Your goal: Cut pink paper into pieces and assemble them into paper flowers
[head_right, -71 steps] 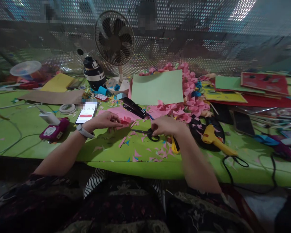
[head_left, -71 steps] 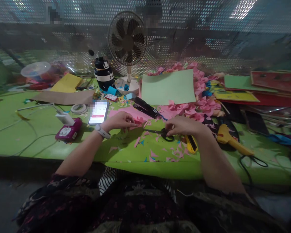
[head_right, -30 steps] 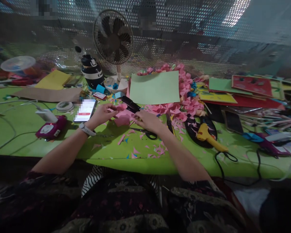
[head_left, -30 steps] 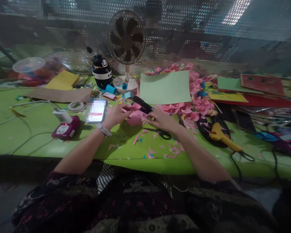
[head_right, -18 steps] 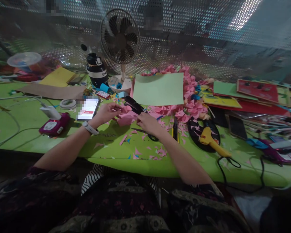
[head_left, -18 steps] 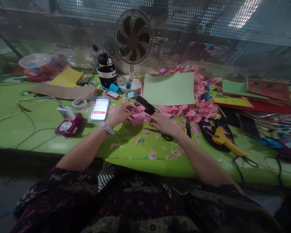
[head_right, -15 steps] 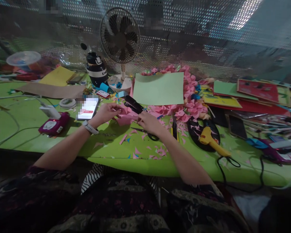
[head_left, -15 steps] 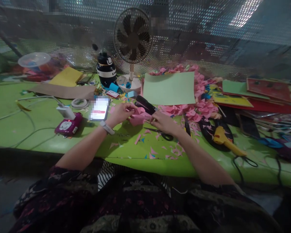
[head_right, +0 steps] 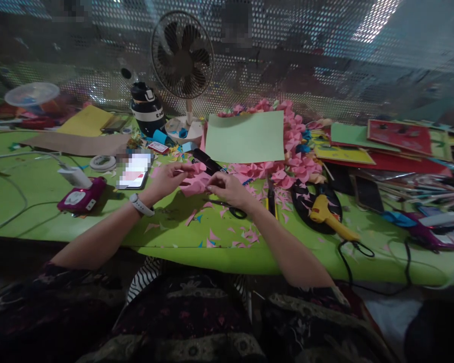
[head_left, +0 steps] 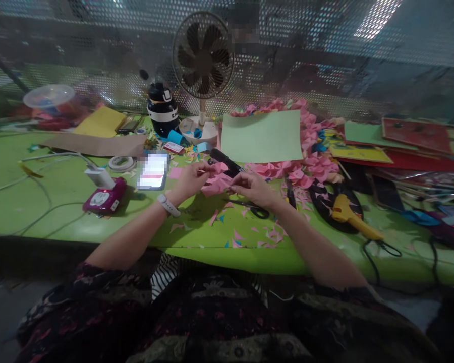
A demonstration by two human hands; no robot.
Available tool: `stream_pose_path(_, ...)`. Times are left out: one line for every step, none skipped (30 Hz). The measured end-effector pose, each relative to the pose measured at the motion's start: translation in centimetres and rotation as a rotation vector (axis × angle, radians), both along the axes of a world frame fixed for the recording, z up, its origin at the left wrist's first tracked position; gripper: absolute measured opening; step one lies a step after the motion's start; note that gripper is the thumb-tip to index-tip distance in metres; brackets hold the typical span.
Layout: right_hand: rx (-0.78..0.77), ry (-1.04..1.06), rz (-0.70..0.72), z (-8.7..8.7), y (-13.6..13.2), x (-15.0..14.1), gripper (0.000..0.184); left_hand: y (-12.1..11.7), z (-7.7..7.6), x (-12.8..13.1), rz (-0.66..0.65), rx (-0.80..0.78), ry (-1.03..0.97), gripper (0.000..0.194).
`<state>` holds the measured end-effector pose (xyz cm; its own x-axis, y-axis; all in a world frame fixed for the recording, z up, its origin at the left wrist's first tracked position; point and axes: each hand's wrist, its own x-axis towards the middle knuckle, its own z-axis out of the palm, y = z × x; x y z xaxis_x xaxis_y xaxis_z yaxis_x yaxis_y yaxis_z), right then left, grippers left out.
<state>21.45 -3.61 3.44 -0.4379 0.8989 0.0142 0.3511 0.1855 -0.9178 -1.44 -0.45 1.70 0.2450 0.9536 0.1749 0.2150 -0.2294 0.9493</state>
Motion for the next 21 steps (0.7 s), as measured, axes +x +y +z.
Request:
stream_pose_path(0.013,-0.005,0.000,-0.07,0.02,-0.04,0.016,0.01,-0.21,0.09,-0.016,0.040,0.023,0.017)
stream_pose_path(0.027,-0.012,-0.002,-0.14,0.05,-0.05,0.016,0.04,-0.39,0.15,-0.033,0.078,0.046,0.018)
stream_pose_path(0.041,-0.017,-0.006,-0.20,0.10,-0.05,0.017,0.08,-0.54,0.17,-0.048,0.112,0.066,0.019)
stream_pose_path(0.048,-0.021,-0.008,-0.24,0.14,-0.03,0.017,0.14,-0.66,0.17,-0.059,0.143,0.081,0.020)
stream_pose_path(0.046,-0.027,-0.008,-0.25,0.19,0.00,0.016,0.21,-0.75,0.13,-0.067,0.166,0.086,0.019)
stream_pose_path(0.039,-0.042,-0.007,-0.25,0.23,0.03,0.015,0.29,-0.81,0.07,-0.071,0.182,0.085,0.019)
stream_pose_path(0.030,-0.065,-0.004,-0.23,0.27,0.08,0.013,0.35,-0.85,0.00,-0.073,0.187,0.080,0.018)
stream_pose_path(0.022,-0.094,-0.002,-0.21,0.30,0.13,0.012,0.40,-0.86,-0.08,-0.073,0.180,0.073,0.018)
stream_pose_path(0.015,-0.124,-0.001,-0.18,0.34,0.18,0.011,0.43,-0.86,-0.16,-0.071,0.159,0.066,0.017)
stream_pose_path(0.011,-0.153,0.000,-0.16,0.39,0.23,0.010,0.44,-0.84,-0.23,-0.069,0.128,0.058,0.017)
stream_pose_path(0.018,-0.184,-0.003,-0.15,0.43,0.27,0.010,0.43,-0.80,-0.30,-0.067,0.095,0.053,0.017)
stream_pose_path(0.036,-0.222,-0.007,-0.15,0.47,0.31,0.010,0.40,-0.73,-0.35,-0.064,0.065,0.050,0.017)
stream_pose_path(0.059,-0.267,-0.009,-0.17,0.50,0.34,0.011,0.36,-0.65,-0.40,-0.059,0.042,0.049,0.017)
stream_pose_path(0.085,-0.318,-0.008,-0.20,0.52,0.36,0.011,0.32,-0.55,-0.43,-0.051,0.024,0.051,0.019)
stream_pose_path(0.114,-0.367,-0.003,-0.24,0.53,0.38,0.012,0.29,-0.44,-0.46,-0.039,0.008,0.052,0.021)
stream_pose_path(0.140,-0.410,0.007,-0.29,0.54,0.40,0.012,0.27,-0.34,-0.47,-0.025,-0.007,0.054,0.023)
stream_pose_path(0.162,-0.441,0.023,-0.35,0.55,0.43,0.012,0.27,-0.26,-0.48,-0.011,-0.023,0.055,0.026)
stream_pose_path(0.186,-0.464,0.038,-0.41,0.58,0.48,0.013,0.29,-0.20,-0.48,0.003,-0.038,0.056,0.029)
stream_pose_path(0.219,-0.483,0.037,-0.46,0.63,0.55,0.013,0.32,-0.16,-0.48,0.013,-0.048,0.056,0.030)
stream_pose_path(0.258,-0.499,0.019,-0.50,0.70,0.65,0.014,0.35,-0.16,-0.48,0.019,-0.053,0.059,0.031)
stream_pose_path(0.295,-0.510,-0.008,-0.50,0.78,0.78,0.015,0.39,-0.18,-0.47,0.023,-0.052,0.065,0.031)
